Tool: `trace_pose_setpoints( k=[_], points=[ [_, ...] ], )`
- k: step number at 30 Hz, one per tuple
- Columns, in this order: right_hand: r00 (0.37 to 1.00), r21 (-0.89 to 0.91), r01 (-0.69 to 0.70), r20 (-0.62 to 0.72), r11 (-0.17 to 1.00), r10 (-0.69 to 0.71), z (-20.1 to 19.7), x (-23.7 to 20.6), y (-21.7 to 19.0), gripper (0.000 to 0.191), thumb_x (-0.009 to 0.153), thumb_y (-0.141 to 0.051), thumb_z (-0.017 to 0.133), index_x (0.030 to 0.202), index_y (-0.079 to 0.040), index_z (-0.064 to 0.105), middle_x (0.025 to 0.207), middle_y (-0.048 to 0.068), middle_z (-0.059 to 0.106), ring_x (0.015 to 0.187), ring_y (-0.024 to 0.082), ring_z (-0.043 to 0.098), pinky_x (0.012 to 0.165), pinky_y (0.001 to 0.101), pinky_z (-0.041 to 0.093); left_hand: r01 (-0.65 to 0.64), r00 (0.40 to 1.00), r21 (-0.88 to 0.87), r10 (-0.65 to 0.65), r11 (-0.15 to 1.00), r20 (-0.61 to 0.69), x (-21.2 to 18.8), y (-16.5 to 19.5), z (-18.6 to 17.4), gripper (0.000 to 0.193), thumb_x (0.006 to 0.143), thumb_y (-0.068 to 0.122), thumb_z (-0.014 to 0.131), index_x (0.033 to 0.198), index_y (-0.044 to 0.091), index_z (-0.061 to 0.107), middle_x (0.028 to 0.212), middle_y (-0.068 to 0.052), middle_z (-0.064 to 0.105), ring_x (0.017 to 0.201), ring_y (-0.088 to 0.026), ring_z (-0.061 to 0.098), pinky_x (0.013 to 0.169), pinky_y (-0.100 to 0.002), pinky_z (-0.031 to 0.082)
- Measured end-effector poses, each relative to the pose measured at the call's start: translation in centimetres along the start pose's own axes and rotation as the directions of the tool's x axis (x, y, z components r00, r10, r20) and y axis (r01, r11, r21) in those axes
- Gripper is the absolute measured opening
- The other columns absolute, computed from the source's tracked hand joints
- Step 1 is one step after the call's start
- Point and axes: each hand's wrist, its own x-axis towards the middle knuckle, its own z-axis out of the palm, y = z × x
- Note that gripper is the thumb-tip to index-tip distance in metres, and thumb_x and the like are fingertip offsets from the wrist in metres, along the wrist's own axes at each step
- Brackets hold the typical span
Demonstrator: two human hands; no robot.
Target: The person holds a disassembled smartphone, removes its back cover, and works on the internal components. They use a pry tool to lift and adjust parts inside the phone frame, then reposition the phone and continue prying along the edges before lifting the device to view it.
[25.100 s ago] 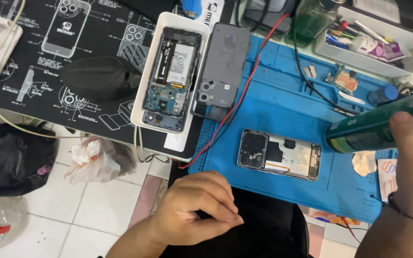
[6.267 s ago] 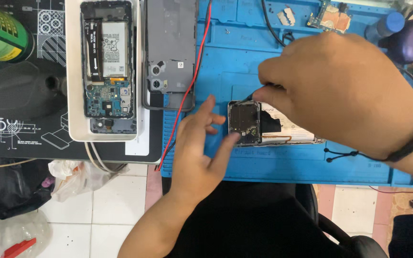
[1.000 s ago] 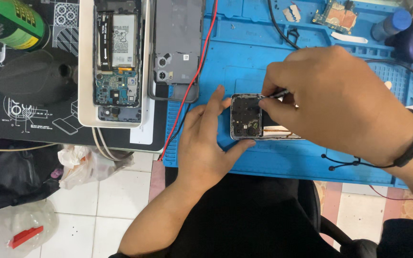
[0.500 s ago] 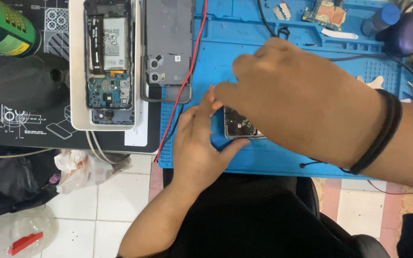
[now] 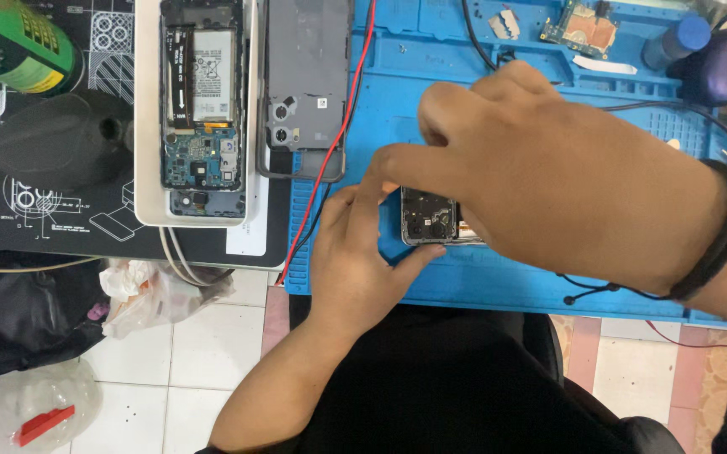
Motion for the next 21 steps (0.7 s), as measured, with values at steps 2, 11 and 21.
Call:
trace_pose_setpoints(
  k=[2, 11, 21],
  points=[
    [0.948, -0.142, -0.122, 0.276, 0.982, 0.157, -0.1, 0.2, -0.1, 0.028, 0.093, -0.039, 0.065, 0.114, -0.021, 0.069, 0.084, 0.003, 0.063, 0.081, 0.027, 0.065, 0.071, 0.0335, 0.052, -0.014, 1.0, -0.006, 0.014, 1.0, -0.004, 0.0, 0.0, -0.1, 0.111, 0.066, 0.027, 0.097, 0.155, 0.002, 0.036, 0.131, -0.008, 0.069, 0.121, -0.029, 0.059, 0.104, -0.038, 0.049],
    [0.947, -0.027, -0.166, 0.273, 0.986, 0.167, 0.0, 0.1, 0.1, 0.034, 0.086, -0.031, 0.068, 0.119, -0.023, 0.073, 0.082, 0.003, 0.066, 0.074, 0.024, 0.065, 0.072, 0.0355, 0.052, -0.014, 1.0, -0.015, 0.014, 1.0, -0.007, 0.2, 0.2, -0.3, 0.109, 0.066, 0.026, 0.097, 0.155, 0.001, 0.038, 0.131, -0.007, 0.069, 0.121, -0.028, 0.059, 0.104, -0.037, 0.05],
    [0.961, 0.373, -0.276, 0.115, 0.886, 0.25, 0.3, -2.2, 2.7, 0.016, 0.083, -0.017, 0.073, 0.097, -0.011, 0.079, 0.088, 0.006, 0.074, 0.07, 0.021, 0.069, 0.062, 0.0331, 0.054, -0.001, 1.0, -0.01, 0.001, 1.0, -0.001, 0.1, 0.2, -0.1, 0.109, 0.066, 0.028, 0.097, 0.154, 0.002, 0.038, 0.132, -0.007, 0.07, 0.119, -0.027, 0.059, 0.104, -0.037, 0.049]
  ],
)
